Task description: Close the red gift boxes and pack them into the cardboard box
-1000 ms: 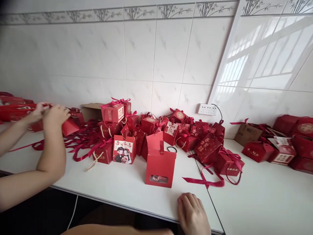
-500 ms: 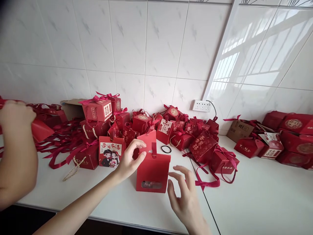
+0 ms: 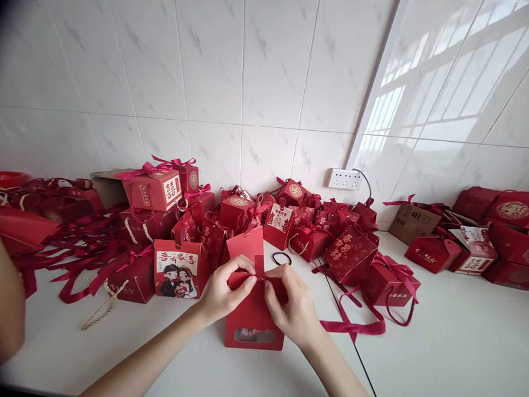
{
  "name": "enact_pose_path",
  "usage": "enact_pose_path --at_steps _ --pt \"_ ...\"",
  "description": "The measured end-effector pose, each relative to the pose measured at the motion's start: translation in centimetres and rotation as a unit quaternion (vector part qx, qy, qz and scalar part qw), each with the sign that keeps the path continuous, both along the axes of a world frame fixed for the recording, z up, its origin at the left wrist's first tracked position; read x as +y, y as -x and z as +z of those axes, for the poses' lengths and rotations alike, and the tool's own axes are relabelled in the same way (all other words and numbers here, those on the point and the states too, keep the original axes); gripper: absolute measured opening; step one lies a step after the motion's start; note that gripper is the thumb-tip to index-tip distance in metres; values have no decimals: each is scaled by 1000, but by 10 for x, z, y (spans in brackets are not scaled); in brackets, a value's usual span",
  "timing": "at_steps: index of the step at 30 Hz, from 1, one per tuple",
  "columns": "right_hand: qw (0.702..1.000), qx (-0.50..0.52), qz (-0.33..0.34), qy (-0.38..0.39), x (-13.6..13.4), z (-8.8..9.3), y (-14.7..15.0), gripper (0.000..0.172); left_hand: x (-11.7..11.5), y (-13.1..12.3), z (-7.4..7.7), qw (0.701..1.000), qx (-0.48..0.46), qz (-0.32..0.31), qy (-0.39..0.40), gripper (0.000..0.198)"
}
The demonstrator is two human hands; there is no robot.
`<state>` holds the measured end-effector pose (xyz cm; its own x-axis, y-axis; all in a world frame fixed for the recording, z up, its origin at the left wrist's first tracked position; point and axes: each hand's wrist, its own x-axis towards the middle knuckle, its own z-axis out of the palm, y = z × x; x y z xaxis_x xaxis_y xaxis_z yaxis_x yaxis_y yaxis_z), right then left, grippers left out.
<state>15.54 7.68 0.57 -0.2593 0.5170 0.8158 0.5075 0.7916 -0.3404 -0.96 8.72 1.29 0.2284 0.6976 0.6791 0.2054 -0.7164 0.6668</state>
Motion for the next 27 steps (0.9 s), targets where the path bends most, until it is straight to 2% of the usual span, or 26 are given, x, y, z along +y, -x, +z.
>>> enact_pose_path --at_steps 6,14,20,27 --pt "999 45 -16 2 0 -6 6 8 -2 -2 -3 999 -18 19 31 5" --pt "995 85 -22 36 -2 -3 9 10 -3 -4 -2 995 -35 34 84 5" --pt "994 100 -13 35 -3 -4 10 8 -4 -4 -3 995 -37 30 88 6" --pt "995 89 -32 40 -3 -5 10 10 -3 -5 -4 994 -40 34 91 8"
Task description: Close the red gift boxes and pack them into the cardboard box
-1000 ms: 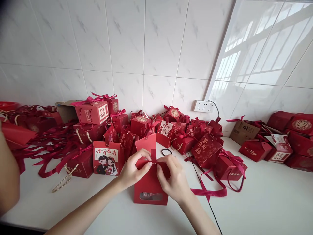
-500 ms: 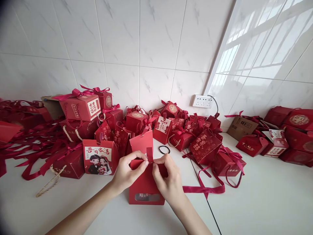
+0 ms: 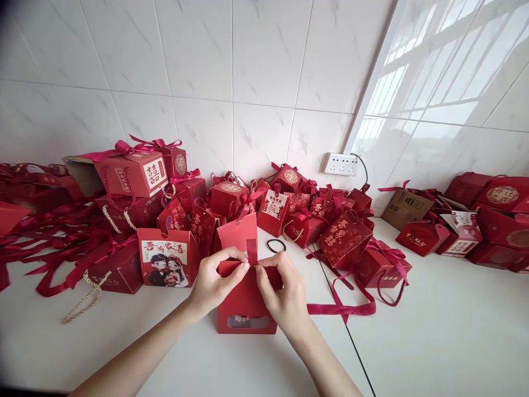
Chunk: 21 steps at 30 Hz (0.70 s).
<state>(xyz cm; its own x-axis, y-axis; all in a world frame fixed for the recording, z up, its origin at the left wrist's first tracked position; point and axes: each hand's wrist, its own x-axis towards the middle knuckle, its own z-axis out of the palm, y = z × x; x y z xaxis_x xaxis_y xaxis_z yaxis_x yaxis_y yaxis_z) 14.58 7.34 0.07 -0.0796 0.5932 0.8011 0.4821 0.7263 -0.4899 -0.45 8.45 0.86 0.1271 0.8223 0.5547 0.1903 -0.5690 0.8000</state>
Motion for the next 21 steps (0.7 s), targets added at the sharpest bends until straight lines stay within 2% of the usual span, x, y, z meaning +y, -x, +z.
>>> enact_pose_path --at_steps 21 --pt "999 -13 -11 -33 2 -3 -1 8 -3 -1 -5 999 -39 -24 19 3"
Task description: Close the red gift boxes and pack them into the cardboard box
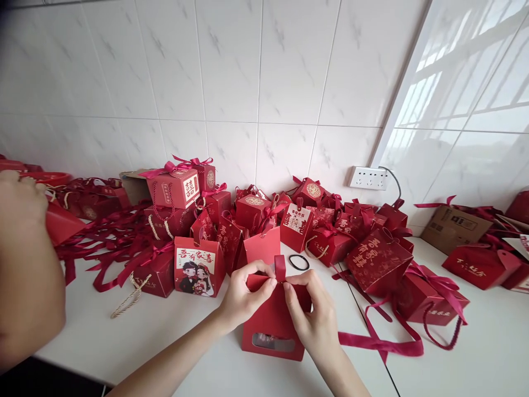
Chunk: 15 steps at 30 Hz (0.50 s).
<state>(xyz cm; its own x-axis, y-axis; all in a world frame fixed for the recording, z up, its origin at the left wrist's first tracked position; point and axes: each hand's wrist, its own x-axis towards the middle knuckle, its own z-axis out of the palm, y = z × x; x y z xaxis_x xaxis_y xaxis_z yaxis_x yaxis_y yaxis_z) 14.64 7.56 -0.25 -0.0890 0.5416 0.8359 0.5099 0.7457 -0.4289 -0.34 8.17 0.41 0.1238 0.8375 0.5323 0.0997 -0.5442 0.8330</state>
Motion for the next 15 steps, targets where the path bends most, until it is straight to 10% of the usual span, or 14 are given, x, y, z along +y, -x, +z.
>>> enact_pose_path --at_steps 15 --pt "1000 2 10 1 -1 1 1 8 0 -1 -1 1000 -5 -5 6 3"
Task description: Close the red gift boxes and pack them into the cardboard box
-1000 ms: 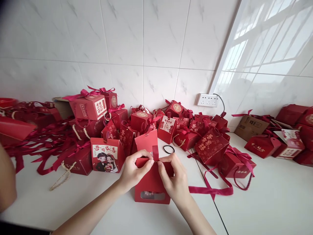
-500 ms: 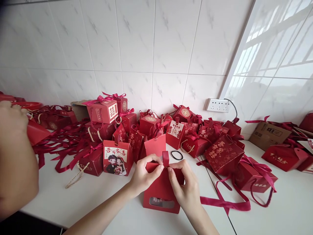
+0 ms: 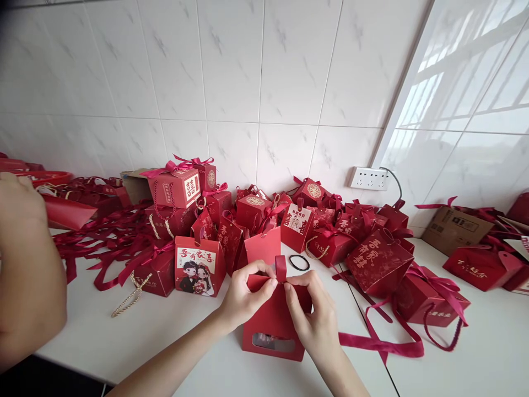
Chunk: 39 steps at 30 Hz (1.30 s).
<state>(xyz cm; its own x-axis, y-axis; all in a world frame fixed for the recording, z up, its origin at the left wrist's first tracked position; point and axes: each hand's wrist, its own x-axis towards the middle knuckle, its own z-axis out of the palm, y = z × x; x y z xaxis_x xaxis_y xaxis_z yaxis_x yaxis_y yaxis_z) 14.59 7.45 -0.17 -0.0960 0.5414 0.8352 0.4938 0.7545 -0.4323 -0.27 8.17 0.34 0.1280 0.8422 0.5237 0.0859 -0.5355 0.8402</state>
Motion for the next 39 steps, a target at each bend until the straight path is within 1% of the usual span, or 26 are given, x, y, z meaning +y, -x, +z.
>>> enact_pose_path --at_steps 15,39 --pt "1000 -4 -3 -2 0 -3 -2 7 0 0 0 1000 1 2 -4 3" --pt "1000 -1 -10 -5 0 0 0 8 0 0 -1 1000 1 2 -7 5"
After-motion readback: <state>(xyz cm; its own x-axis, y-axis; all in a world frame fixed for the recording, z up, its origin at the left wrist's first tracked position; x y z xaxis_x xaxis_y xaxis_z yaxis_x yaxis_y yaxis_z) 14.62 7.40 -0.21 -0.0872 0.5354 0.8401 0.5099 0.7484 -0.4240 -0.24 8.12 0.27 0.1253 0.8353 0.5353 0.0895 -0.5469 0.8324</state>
